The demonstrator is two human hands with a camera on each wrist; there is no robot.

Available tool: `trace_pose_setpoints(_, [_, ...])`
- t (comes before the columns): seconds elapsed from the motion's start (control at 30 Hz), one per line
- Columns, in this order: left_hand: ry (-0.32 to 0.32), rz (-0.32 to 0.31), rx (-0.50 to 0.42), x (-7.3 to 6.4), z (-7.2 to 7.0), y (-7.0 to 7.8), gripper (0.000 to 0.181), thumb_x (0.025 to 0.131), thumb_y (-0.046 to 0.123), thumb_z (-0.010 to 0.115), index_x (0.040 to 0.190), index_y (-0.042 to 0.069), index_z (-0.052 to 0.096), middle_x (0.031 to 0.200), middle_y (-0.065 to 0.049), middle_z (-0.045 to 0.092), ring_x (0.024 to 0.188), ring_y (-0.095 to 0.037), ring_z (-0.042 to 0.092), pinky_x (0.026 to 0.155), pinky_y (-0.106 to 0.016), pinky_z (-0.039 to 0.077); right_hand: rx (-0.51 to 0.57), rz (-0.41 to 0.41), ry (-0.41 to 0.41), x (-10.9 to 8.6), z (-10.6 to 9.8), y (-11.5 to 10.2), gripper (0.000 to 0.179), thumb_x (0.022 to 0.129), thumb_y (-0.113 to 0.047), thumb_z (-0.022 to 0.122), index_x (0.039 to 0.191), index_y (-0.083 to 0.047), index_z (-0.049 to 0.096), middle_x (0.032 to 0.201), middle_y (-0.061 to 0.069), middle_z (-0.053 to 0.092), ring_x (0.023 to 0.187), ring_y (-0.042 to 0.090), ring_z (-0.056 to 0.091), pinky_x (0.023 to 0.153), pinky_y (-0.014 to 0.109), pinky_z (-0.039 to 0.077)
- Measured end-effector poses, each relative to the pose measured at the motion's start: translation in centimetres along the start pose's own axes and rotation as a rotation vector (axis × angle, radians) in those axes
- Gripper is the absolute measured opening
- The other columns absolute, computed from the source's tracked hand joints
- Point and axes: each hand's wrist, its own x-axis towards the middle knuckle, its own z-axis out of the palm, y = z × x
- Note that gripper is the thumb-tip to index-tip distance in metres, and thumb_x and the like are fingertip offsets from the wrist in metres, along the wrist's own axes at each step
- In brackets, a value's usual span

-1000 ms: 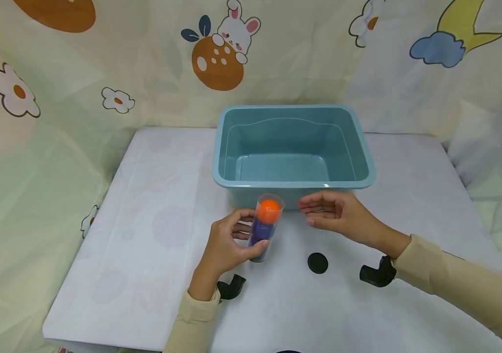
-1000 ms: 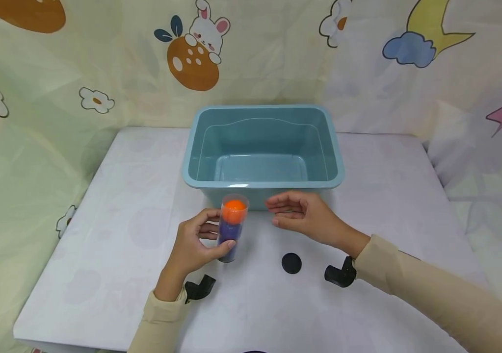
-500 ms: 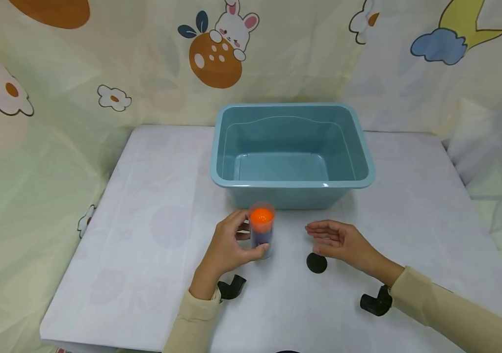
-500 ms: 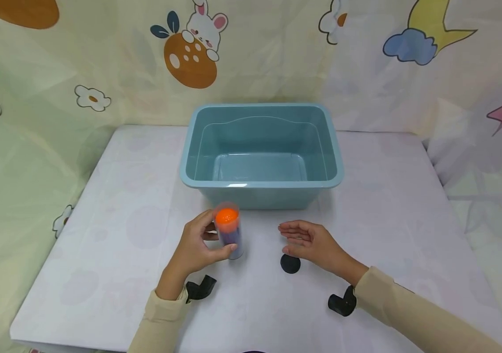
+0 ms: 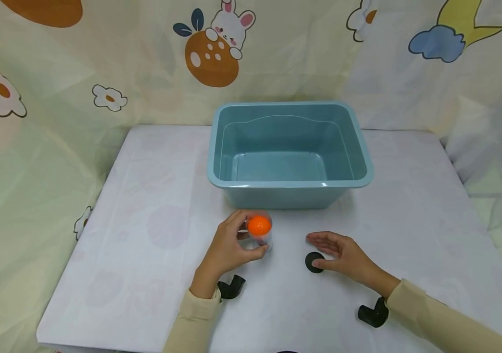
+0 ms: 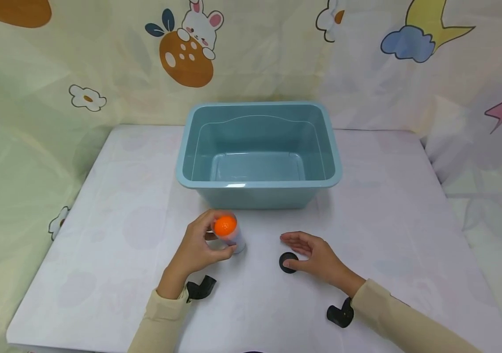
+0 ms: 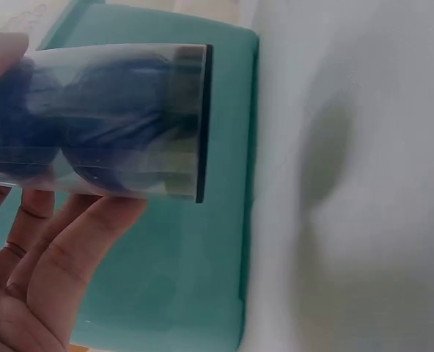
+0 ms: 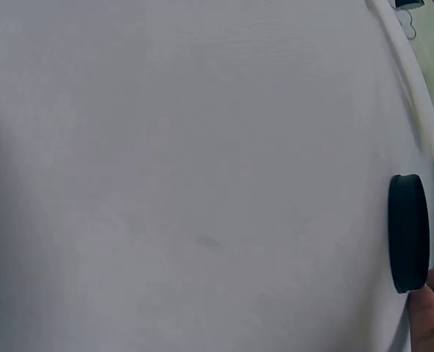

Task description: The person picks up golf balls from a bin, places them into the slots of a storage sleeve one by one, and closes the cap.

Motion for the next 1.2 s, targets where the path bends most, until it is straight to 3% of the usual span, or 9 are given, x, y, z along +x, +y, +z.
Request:
trace_pose_setpoints(0.1, [-0.009,-0.005,0.005,0.0,0.0,0.0,0.054,0.08,0.008,0.092,0.129,0.01,0.068,0.12,-0.003,0.069,0.104,-0.021,0.07,0.089,-0.028,0.064,-0.036,0.012,0.004,-0.2,0.2,0.2,0.061,0.09,-0.003,0.086,0.143,0.012,0.058,0.146,0.03,0.062,0.13,-0.003,0.062,0.108,0.013,0.047])
trace_pose_setpoints(0.27, [-0.024,-0.022,0.007,0.1,0.2,-0.4,0.053,0.08,0.006,0.091,0.127,0.011,0.067,0.12,-0.002,0.068,0.102,-0.02,0.069,0.089,-0.03,0.064,-0.11,0.022,0.02,-0.5,0.5,0.3,0.063,0.088,-0.007,0.09,0.143,0.005,0.062,0.146,0.022,0.065,0.137,0.029,0.063,0.109,0.014,0.047])
trace_pose_setpoints(0.33, [-0.029,-0.027,0.007,0.1,0.3,-0.5,0.052,0.08,0.005,0.091,0.126,0.011,0.067,0.12,-0.002,0.068,0.101,-0.02,0.069,0.089,-0.032,0.065,-0.161,0.009,0.023,-0.6,0.7,0.3,0.062,0.087,-0.009,0.092,0.141,0.002,0.065,0.144,0.018,0.068,0.137,0.035,0.063,0.109,0.014,0.047])
trace_pose_setpoints(0.5, [-0.038,-0.035,0.02,0.2,0.4,-0.7,0.051,0.079,0.006,0.091,0.124,0.013,0.066,0.12,-0.001,0.069,0.103,-0.019,0.069,0.089,-0.033,0.065,-0.335,-0.064,0.029,-1.0,1.1,0.4,0.059,0.082,-0.009,0.095,0.135,-0.006,0.07,0.138,0.008,0.072,0.133,0.025,0.066,0.111,0.015,0.047])
trace_pose_setpoints(0.63, [-0.046,-0.037,0.033,0.2,0.4,-0.8,0.052,0.079,0.006,0.093,0.122,0.012,0.066,0.121,-0.001,0.069,0.104,-0.019,0.07,0.091,-0.031,0.064,-0.433,-0.092,0.027,-1.1,1.3,0.3,0.059,0.08,-0.006,0.096,0.134,-0.007,0.071,0.138,0.007,0.072,0.131,0.031,0.066,0.112,0.022,0.049])
trace_pose_setpoints(0.83, [-0.057,-0.042,0.04,0.3,0.5,-0.9,0.053,0.078,0.006,0.094,0.123,0.012,0.065,0.123,-0.002,0.069,0.106,-0.019,0.07,0.093,-0.031,0.063,-0.479,-0.084,0.022,-1.1,1.4,0.0,0.057,0.079,0.002,0.094,0.13,-0.007,0.071,0.139,0.01,0.071,0.132,0.038,0.065,0.112,0.035,0.053])
trace_pose_setpoints(1.2, [-0.07,-0.043,0.038,0.4,0.6,-0.9,0.053,0.079,0.005,0.095,0.122,0.013,0.065,0.125,-0.001,0.069,0.109,-0.02,0.07,0.095,-0.034,0.063,-0.478,-0.079,0.024,-1.0,1.5,-0.2,0.051,0.081,0.003,0.093,0.126,-0.007,0.071,0.138,0.011,0.072,0.133,0.039,0.065,0.11,0.044,0.055])
